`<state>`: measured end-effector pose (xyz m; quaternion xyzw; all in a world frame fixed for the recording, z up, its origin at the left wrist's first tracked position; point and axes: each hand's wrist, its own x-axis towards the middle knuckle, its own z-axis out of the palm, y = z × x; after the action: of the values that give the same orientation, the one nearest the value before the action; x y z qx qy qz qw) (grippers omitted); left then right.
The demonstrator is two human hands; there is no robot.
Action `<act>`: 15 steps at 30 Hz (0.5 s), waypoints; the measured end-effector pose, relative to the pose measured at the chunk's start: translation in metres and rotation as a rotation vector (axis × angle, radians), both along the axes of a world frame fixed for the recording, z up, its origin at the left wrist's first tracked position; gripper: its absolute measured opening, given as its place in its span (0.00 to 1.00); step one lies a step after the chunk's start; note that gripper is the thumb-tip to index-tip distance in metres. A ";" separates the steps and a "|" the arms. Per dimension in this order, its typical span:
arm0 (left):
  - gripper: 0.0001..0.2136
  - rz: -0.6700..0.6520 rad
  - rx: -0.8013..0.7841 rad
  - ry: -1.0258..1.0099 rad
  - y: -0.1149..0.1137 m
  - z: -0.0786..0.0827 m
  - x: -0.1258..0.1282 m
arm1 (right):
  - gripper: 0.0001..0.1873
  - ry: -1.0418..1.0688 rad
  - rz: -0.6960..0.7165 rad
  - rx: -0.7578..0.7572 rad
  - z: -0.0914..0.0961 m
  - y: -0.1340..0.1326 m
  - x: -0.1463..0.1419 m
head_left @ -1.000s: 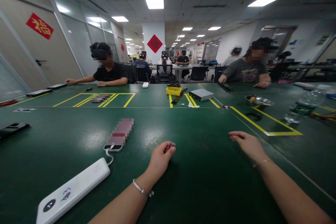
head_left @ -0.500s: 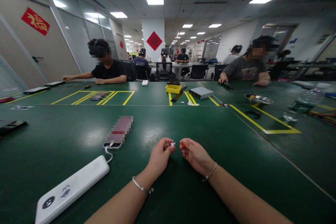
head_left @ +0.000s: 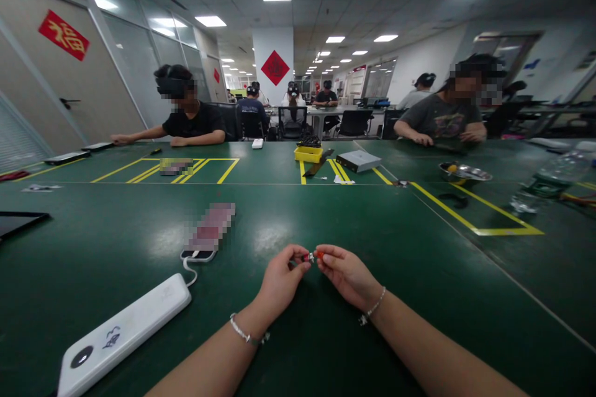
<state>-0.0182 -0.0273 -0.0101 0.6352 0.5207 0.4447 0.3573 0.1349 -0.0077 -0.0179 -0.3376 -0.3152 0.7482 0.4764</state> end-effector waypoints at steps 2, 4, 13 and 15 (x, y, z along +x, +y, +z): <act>0.05 0.002 -0.007 0.001 0.000 0.001 0.000 | 0.13 -0.011 0.001 0.013 0.001 0.000 -0.001; 0.05 0.006 -0.014 0.006 -0.001 0.001 0.001 | 0.13 -0.028 0.016 0.032 0.002 -0.001 -0.002; 0.03 -0.005 -0.055 -0.029 -0.001 0.000 0.004 | 0.13 -0.224 -0.063 0.164 -0.001 -0.007 -0.013; 0.03 -0.003 -0.057 -0.037 -0.002 0.000 0.005 | 0.14 -0.253 -0.095 0.177 -0.002 -0.007 -0.015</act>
<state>-0.0127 -0.0290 -0.0097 0.6172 0.5252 0.4409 0.3856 0.1200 -0.0151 -0.0203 -0.4006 -0.4211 0.6455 0.4956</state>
